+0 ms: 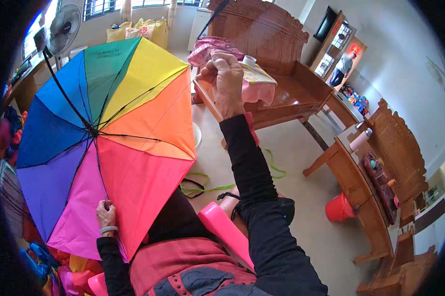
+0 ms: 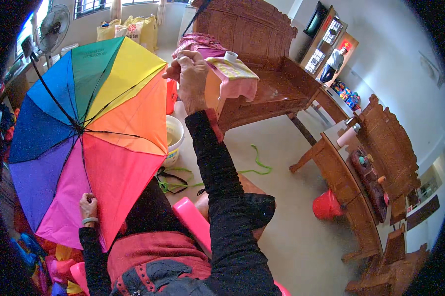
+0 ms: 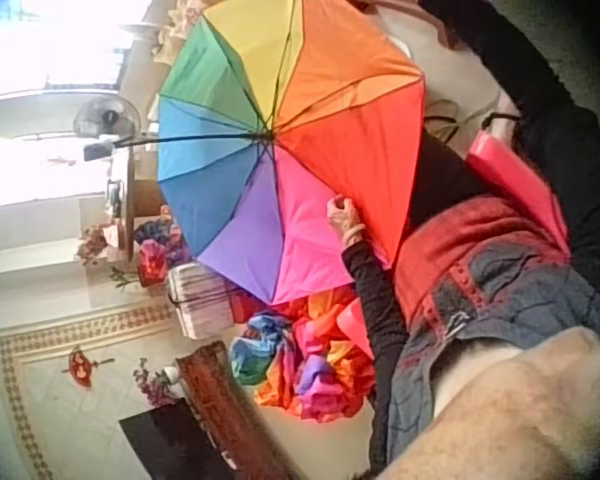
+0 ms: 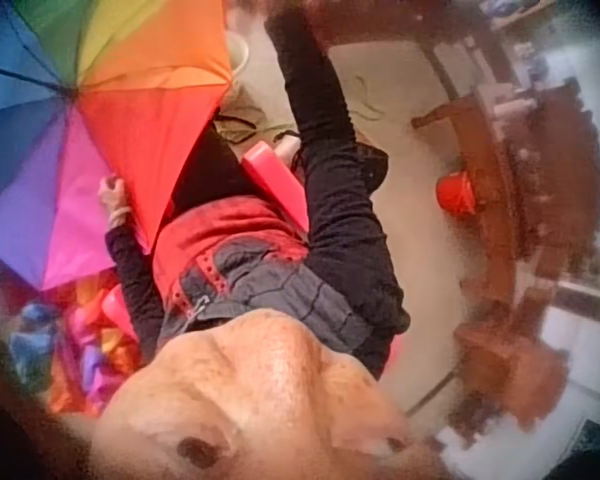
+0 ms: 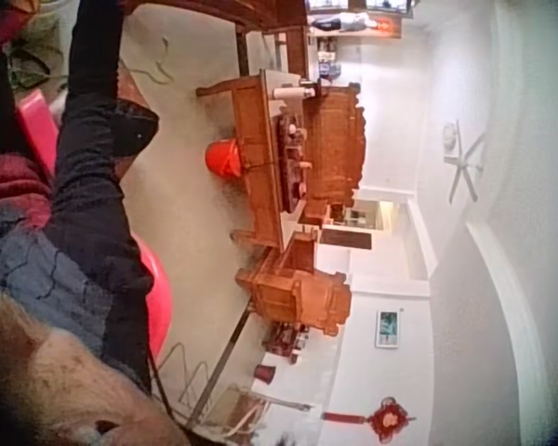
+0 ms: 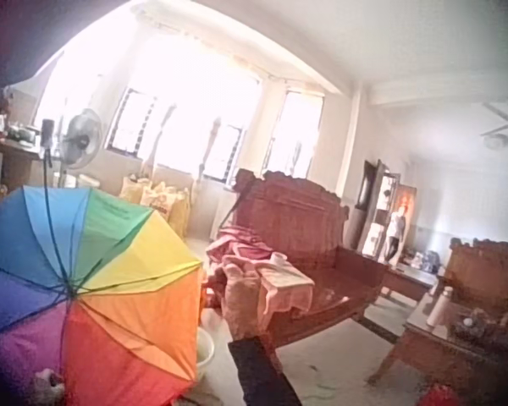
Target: Repairing a colorful umbrella by sewing or securing the canopy fabric to the metal ribs.
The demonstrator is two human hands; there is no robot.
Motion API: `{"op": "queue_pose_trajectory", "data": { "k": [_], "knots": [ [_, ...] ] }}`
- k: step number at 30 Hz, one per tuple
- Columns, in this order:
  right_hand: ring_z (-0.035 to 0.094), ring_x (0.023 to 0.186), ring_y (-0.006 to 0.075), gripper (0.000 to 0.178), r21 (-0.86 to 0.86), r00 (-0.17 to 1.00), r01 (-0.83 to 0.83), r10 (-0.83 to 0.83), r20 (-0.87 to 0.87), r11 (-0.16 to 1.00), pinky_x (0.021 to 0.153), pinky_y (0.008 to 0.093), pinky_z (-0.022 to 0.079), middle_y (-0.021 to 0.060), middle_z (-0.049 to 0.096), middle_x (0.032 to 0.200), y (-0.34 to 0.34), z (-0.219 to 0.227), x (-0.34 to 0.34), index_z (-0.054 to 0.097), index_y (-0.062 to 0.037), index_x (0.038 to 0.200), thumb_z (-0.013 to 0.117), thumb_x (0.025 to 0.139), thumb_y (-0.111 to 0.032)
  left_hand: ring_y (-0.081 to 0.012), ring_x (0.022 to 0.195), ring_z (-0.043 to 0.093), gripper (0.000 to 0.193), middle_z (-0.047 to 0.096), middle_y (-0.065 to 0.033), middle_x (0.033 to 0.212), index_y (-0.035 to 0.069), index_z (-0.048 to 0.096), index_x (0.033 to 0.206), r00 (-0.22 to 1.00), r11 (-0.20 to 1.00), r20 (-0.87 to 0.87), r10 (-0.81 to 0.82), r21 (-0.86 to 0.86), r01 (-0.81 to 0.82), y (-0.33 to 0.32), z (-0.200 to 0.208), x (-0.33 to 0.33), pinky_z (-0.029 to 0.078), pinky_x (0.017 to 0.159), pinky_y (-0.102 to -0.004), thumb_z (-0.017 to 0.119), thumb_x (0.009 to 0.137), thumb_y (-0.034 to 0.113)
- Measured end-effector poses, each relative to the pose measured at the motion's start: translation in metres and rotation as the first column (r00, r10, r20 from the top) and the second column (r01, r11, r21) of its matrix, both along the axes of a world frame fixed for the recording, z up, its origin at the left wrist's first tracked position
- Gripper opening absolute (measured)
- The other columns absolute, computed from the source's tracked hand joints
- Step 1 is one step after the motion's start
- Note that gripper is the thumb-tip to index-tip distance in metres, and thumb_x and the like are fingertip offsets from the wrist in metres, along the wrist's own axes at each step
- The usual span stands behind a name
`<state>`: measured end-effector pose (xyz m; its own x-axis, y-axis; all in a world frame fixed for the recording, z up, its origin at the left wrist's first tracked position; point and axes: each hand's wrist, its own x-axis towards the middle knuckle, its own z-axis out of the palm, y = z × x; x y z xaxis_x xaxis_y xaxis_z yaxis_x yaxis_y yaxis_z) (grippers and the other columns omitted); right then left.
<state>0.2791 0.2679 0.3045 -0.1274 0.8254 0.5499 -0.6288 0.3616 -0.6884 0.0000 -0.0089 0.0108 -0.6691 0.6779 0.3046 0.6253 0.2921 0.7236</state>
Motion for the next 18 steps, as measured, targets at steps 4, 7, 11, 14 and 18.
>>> {"op": "queue_pose_trajectory", "data": {
  "k": [4, 7, 11, 14, 18],
  "knots": [
    [0.054, 0.05, 0.0138, 0.006, -0.028, 0.999, 0.029, -0.028, 0.042, 0.999, 0.046, 0.0279, 0.051, 0.0064, 0.052, 0.064, 0.0, -0.005, 0.003, 0.049, -0.0015, 0.08, 0.044, 0.078, -0.004, -0.0284, 0.067, 0.054, 0.011, 0.055, -0.015, 0.07, -0.001, 0.052, 0.075, 0.985, 0.999, -0.172, 0.003, -0.049, -0.012, -0.002, -0.003, 0.0, 0.043, 0.06, -0.0353, 0.052, 0.068, 0.008],
    [0.054, 0.05, 0.0139, 0.006, -0.029, 0.997, 0.052, -0.05, 0.066, 0.998, 0.046, 0.0276, 0.051, 0.0063, 0.052, 0.064, 0.0, -0.007, 0.01, 0.049, -0.0017, 0.079, 0.045, 0.078, -0.004, -0.0312, 0.069, 0.051, 0.01, 0.052, -0.0158, 0.071, 0.0, 0.049, 0.073, 0.963, 0.997, -0.269, -0.012, -0.07, -0.008, -0.001, -0.002, 0.001, 0.041, 0.06, -0.038, 0.052, 0.069, 0.008],
    [0.054, 0.049, 0.0153, 0.005, -0.033, 0.987, 0.079, -0.073, 0.142, 0.996, 0.047, 0.0283, 0.05, 0.0065, 0.052, 0.063, -0.002, -0.005, 0.019, 0.048, -0.0013, 0.081, 0.045, 0.078, -0.004, -0.0335, 0.068, 0.048, 0.008, 0.048, -0.016, 0.071, 0.0, 0.046, 0.071, 0.945, 0.996, -0.323, -0.045, -0.093, 0.016, 0.0, -0.001, 0.002, 0.039, 0.059, -0.0408, 0.051, 0.07, 0.008],
    [0.054, 0.048, 0.0166, 0.007, 0.028, 0.985, 0.161, -0.162, 0.053, 0.987, 0.049, 0.0289, 0.051, 0.0068, 0.052, 0.062, 0.005, 0.006, 0.031, 0.046, -0.0009, 0.084, 0.043, 0.079, -0.005, -0.0338, 0.067, 0.046, 0.008, 0.046, -0.0158, 0.072, 0.001, 0.045, 0.07, 0.941, 0.992, -0.329, -0.076, -0.116, 0.039, 0.002, -0.004, 0.0, 0.038, 0.058, -0.0413, 0.05, 0.071, 0.007],
    [0.054, 0.047, 0.0166, 0.007, -0.046, 0.984, 0.18, -0.181, 0.0, 0.982, 0.048, 0.0282, 0.05, 0.0069, 0.052, 0.061, 0.029, 0.017, 0.051, 0.044, -0.0012, 0.085, 0.041, 0.081, -0.005, -0.034, 0.066, 0.046, 0.009, 0.046, -0.0161, 0.071, 0.001, 0.045, 0.069, 0.92, 0.991, -0.38, -0.089, -0.126, 0.044, 0.004, -0.023, -0.009, 0.039, 0.058, -0.0405, 0.05, 0.071, 0.008]
  ]
}}
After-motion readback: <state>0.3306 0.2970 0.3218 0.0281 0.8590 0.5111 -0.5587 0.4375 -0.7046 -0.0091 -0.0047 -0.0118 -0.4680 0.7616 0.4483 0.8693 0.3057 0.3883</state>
